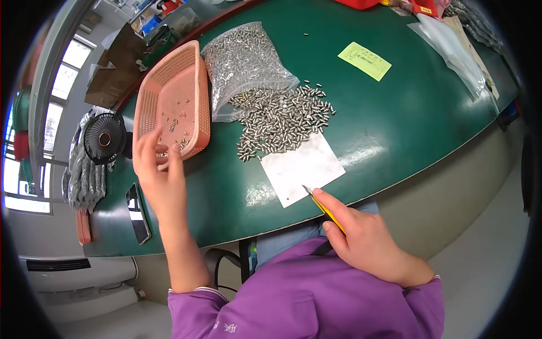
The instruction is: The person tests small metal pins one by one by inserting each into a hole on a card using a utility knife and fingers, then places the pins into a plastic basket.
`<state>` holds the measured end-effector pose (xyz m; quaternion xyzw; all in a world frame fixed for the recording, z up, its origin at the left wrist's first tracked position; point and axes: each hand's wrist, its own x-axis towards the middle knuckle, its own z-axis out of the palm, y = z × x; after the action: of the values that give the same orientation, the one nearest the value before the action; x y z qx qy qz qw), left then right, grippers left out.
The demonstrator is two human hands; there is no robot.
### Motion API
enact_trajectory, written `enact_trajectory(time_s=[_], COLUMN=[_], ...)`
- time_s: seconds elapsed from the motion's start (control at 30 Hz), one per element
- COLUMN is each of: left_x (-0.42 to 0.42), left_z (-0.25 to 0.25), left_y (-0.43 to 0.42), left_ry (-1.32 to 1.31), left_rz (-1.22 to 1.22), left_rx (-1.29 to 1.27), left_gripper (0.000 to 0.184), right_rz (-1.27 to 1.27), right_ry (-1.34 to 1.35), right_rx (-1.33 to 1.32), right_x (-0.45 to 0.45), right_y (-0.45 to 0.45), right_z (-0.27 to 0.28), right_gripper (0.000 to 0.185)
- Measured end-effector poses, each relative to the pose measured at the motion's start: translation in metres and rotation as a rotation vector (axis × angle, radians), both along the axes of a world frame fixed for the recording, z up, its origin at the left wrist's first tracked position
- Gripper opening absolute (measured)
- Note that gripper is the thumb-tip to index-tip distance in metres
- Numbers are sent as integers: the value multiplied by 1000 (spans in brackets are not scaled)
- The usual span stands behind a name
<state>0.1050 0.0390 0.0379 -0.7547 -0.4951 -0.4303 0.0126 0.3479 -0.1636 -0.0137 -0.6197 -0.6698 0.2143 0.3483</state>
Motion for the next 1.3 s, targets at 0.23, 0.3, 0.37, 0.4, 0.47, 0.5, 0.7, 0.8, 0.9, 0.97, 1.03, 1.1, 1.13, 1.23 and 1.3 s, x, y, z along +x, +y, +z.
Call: enact_trajectory(time_s=[0.23,0.3,0.37,0.4,0.47,0.5,0.7,0.8,0.9,0.97,1.03,1.1,1.13,1.23,1.3], left_x=[43,50,52,53,54,54,59,61,60,59,59,60,60,60,60], left_z=[-38,-37,-37,-36,-35,-35,-27,-37,-39,-42,-43,-43,-43,-43,-43], left_y=[-36,-36,-32,-30,-27,-28,-72,-80,-81,-80,-80,-80,-80,-79,-79], left_ry=[201,236,368,369,419,421,220,166,119,117,116,112,114,122,122], left_rz=[-300,-319,-370,-371,-398,-403,-513,-492,-468,-479,-489,-484,-486,-492,-490], left_rx=[-315,-296,-205,-205,-161,-163,-424,-545,-571,-547,-523,-513,-516,-500,-501], left_gripper=[16,17,17,17,14,14,14,15,16,16,16,16,16,16,16], right_rz=[10,13,19,20,17,14,17,30,46,55,65,63,61,73,75], right_ry=[22,15,11,9,11,19,-6,-25,-45,-43,-50,-61,-76,-100,-96], right_rx=[9,0,-7,-11,-17,1,-3,1,-10,-11,-3,-6,-8,-18,-22], right_x=[-1,0,0,0,-1,-1,-3,-5,-5,-6,-7,-7,-7,-7,-6], right_y=[0,0,0,0,0,0,-1,0,2,2,3,2,2,2,2], right_z=[0,1,1,2,0,-2,-4,-3,0,0,-1,0,0,0,0], right_gripper=[55,55,55,55,56,56,56,57,57,57,57,58,58,60,60])
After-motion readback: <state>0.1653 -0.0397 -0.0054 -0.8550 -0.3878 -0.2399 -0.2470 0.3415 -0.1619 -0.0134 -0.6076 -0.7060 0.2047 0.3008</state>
